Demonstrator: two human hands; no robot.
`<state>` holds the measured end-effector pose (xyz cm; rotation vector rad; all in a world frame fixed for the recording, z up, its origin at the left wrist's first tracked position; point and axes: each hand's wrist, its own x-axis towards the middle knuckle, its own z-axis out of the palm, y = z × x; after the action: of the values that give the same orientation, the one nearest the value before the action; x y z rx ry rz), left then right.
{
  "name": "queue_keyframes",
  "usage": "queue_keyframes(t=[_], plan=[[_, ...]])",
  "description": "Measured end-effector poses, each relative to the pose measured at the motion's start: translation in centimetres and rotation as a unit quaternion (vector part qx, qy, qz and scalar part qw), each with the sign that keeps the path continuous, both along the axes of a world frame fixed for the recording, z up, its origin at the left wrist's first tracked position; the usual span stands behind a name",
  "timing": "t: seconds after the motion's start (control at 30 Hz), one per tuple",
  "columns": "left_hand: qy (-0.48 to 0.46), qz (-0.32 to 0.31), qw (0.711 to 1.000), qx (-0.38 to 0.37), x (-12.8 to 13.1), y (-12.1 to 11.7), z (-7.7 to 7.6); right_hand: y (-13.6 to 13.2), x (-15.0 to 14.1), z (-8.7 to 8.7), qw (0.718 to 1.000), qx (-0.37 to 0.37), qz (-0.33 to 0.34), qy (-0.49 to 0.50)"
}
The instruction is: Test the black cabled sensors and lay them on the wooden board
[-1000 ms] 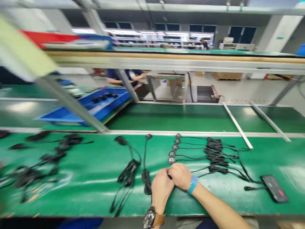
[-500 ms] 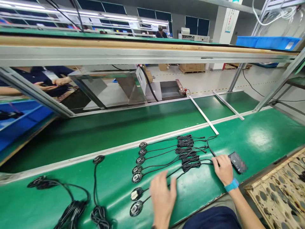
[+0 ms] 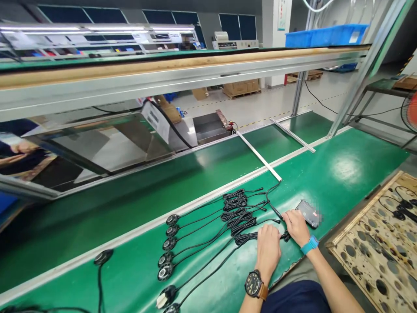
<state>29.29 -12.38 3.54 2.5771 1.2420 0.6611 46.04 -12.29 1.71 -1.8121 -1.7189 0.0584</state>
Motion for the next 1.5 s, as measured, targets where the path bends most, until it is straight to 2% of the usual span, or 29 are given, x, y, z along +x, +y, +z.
queue_keyframes(t=[0.17,0.27,0.43,0.5,0.63,0.77,1.07,1.23,1.4,1.5], plan=[[-0.005,-0.014,1.000,-0.027,0.0,0.1,0.4,0.0,0.2,-0.1,0.999,-0.001,-0.007,0.033],[0.001,-0.008,0.999,-0.040,0.7,1.4,1.0,0.3,-0.1,-0.1,0.999,0.007,-0.036,0.032],[0.066,-0.015,0.997,-0.049,1.7,3.8,2.0,1.0,-0.8,0.0,0.994,0.025,-0.098,0.031],[0.051,-0.025,0.996,-0.073,1.6,4.1,2.3,1.2,-0.9,0.0,0.993,0.028,-0.105,0.034],[-0.013,-0.039,0.992,-0.116,1.1,3.9,2.5,1.2,-0.9,-0.2,0.993,0.027,-0.110,0.040],[-0.029,-0.034,0.989,-0.139,1.1,3.6,2.3,1.1,-0.8,-0.4,0.993,0.024,-0.114,0.034],[-0.068,-0.033,0.988,-0.133,1.6,3.4,1.9,1.2,-1.0,-0.3,0.993,0.022,-0.115,0.030],[-0.118,-0.029,0.981,-0.150,1.6,3.2,1.7,1.1,-1.0,-0.5,0.991,0.034,-0.108,0.069],[-0.135,-0.026,0.977,-0.161,2.1,3.0,1.2,1.1,-0.9,-1.0,0.991,0.061,-0.088,0.083],[-0.133,-0.031,0.976,-0.168,2.4,2.9,1.2,1.3,-1.0,-0.7,0.991,0.065,-0.086,0.075]])
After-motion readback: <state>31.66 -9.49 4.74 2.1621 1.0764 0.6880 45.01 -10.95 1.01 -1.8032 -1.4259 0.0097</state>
